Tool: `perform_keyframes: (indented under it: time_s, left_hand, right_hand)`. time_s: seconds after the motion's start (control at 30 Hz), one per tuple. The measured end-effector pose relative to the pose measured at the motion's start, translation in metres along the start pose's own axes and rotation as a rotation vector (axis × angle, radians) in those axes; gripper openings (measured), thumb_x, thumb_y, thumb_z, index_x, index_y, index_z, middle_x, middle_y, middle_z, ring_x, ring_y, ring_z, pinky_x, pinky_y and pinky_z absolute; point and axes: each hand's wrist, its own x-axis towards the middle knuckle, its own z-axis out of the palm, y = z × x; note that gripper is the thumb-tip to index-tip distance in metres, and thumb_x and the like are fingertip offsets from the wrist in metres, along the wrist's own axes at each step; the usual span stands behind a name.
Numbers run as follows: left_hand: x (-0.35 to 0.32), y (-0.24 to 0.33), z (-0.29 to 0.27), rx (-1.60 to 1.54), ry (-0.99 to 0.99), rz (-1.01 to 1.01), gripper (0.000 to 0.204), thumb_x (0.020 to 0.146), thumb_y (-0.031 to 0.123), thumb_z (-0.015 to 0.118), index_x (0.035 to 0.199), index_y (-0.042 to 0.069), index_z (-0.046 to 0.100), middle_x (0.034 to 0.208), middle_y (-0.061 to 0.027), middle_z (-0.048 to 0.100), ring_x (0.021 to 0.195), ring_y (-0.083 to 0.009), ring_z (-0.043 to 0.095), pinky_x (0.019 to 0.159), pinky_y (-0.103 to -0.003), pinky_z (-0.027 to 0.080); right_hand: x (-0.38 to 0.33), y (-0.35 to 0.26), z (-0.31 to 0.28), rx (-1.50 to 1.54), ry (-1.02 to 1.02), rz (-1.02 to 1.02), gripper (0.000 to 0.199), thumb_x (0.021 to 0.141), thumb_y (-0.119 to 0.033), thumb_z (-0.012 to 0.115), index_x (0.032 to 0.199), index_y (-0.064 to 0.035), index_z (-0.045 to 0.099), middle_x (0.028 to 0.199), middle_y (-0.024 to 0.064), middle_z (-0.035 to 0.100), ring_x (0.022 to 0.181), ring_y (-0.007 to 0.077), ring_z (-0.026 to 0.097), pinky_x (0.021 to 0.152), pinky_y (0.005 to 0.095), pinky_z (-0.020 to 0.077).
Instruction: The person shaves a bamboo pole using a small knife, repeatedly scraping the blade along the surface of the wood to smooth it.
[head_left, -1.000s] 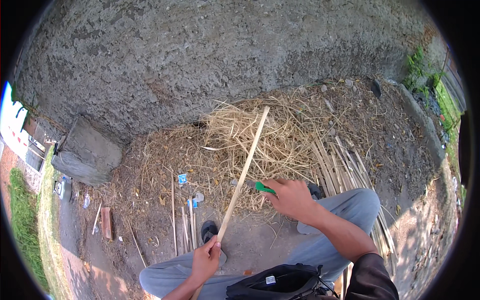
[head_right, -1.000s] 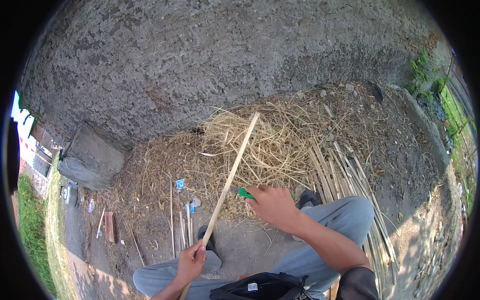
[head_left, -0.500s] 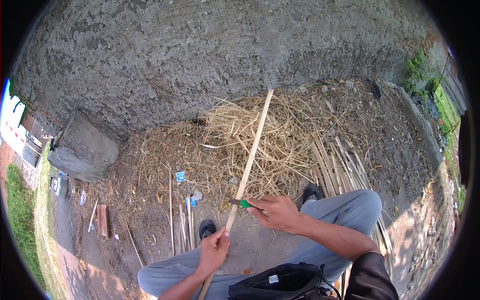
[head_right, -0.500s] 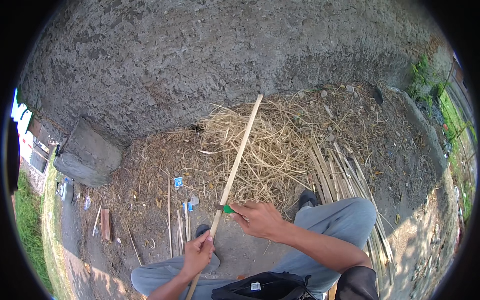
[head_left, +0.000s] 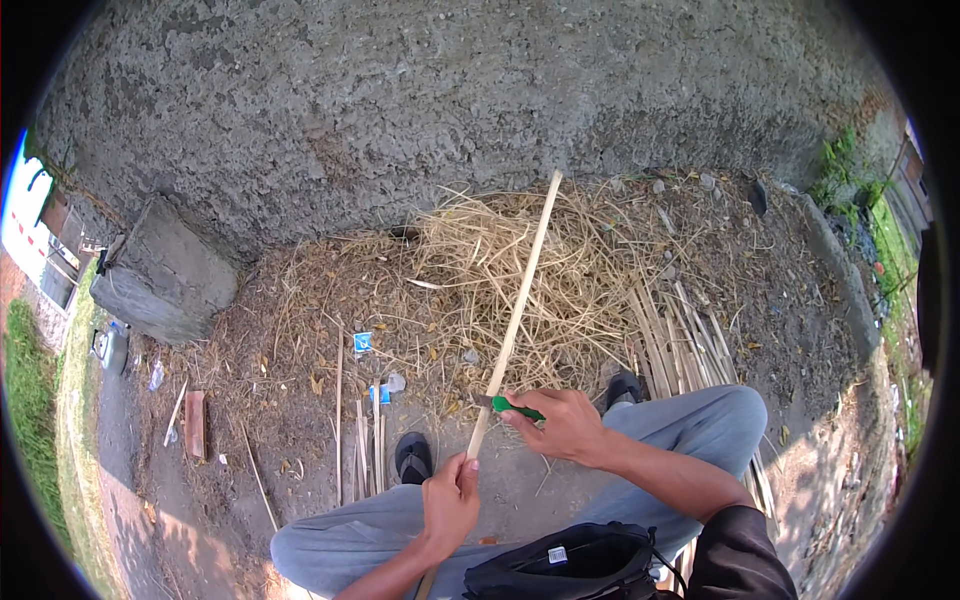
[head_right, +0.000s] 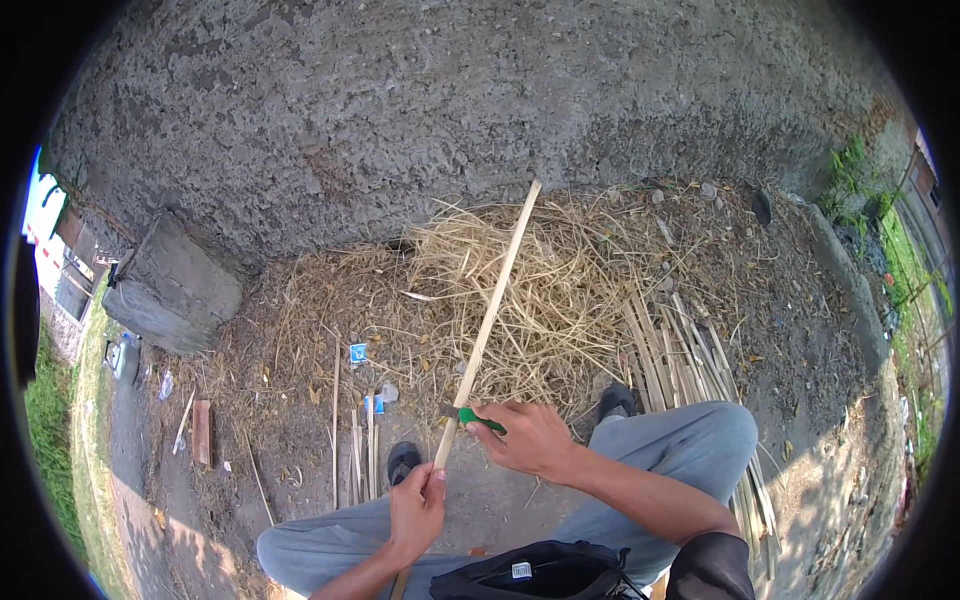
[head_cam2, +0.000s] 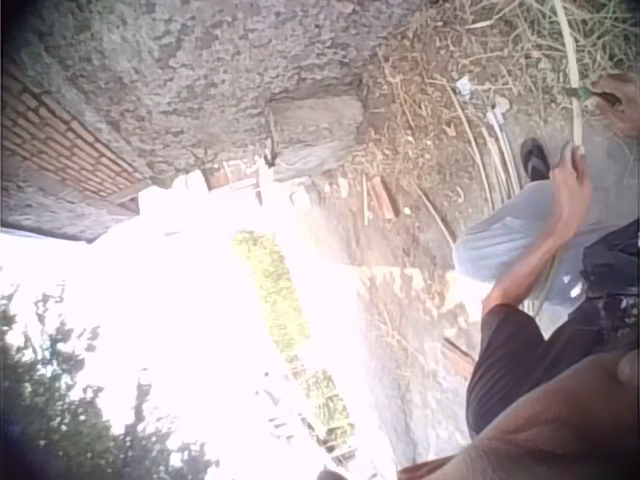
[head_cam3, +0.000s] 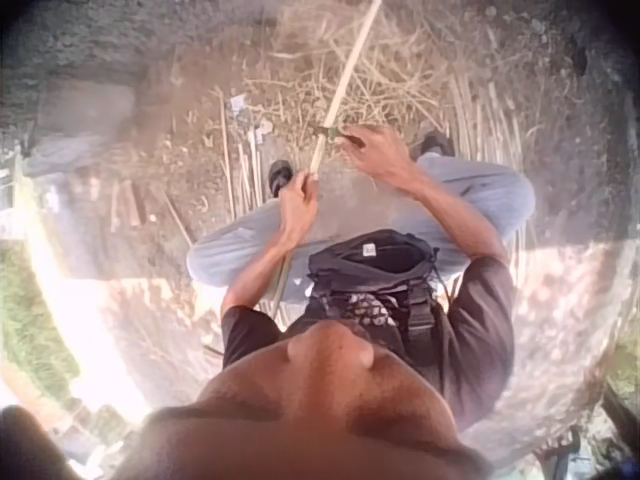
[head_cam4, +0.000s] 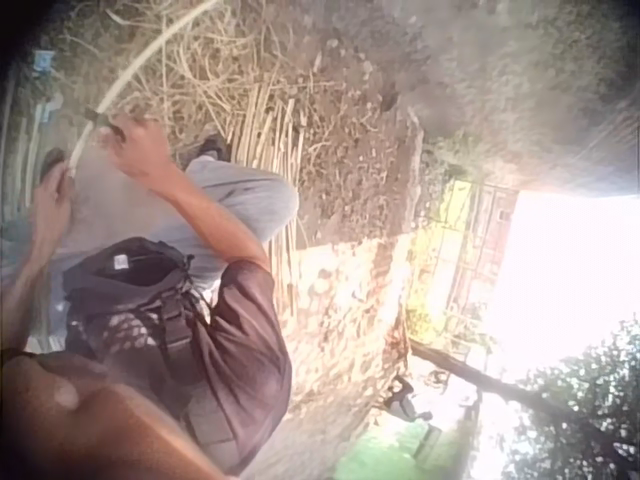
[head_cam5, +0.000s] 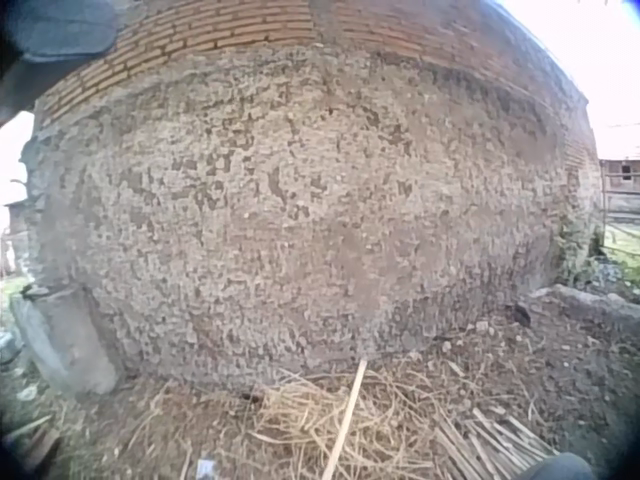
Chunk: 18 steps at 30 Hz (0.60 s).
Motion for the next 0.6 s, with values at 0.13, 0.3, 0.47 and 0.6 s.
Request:
perform_keyframes:
  time_s: [0.13, 0.3, 0.47, 0.6]
  left_hand:
    - [0.011, -0.013, -0.012, -0.464, -0.339, -0.342, 0.019, 0.102, 0.015, 0.057, 0.104, -0.003, 0.061, 0.072, -0.0042, 0.061, 0.058, -0.0090, 0.058, 0.050, -0.027, 0.044]
    - [0.011, 0.011, -0.018, -0.611, -0.397, -0.438, 0.020, 0.106, 0.014, 0.047, 0.107, -0.004, 0.054, 0.082, -0.0058, 0.060, 0.054, -0.0069, 0.050, 0.045, -0.023, 0.039]
    - [0.000, -0.002, -0.005, -0.336, -0.256, -0.151, 0.022, 0.107, 0.018, 0.045, 0.109, 0.000, 0.057, 0.072, -0.0033, 0.060, 0.057, -0.0072, 0.053, 0.050, -0.026, 0.043]
    - [-0.009, 0.001, -0.003, -0.074, -0.215, -0.132, 0.025, 0.107, 0.020, 0.044, 0.109, -0.001, 0.058, 0.067, -0.0071, 0.059, 0.055, -0.0144, 0.057, 0.053, -0.032, 0.045]
  right_hand:
    - [0.000, -0.001, -0.002, -0.012, 0.008, -0.007, 0.026, 0.089, -0.031, 0.071, 0.104, -0.0103, 0.073, 0.081, 0.0128, 0.073, 0.058, 0.0299, 0.068, 0.049, 0.0405, 0.0530]
    - [-0.004, 0.000, 0.004, 0.071, 0.063, -0.029, 0.025, 0.090, -0.030, 0.071, 0.105, -0.0104, 0.073, 0.083, 0.0105, 0.074, 0.059, 0.0281, 0.068, 0.051, 0.0395, 0.0533]
    - [-0.008, -0.004, 0.011, 0.076, 0.022, -0.021, 0.023, 0.090, -0.029, 0.072, 0.104, -0.0105, 0.074, 0.081, 0.0102, 0.073, 0.057, 0.0274, 0.067, 0.049, 0.0385, 0.0524]
    - [-0.012, -0.002, 0.015, 0.034, 0.010, -0.026, 0.021, 0.088, -0.029, 0.074, 0.100, -0.0118, 0.076, 0.080, 0.0087, 0.073, 0.054, 0.0253, 0.066, 0.046, 0.0360, 0.0510]
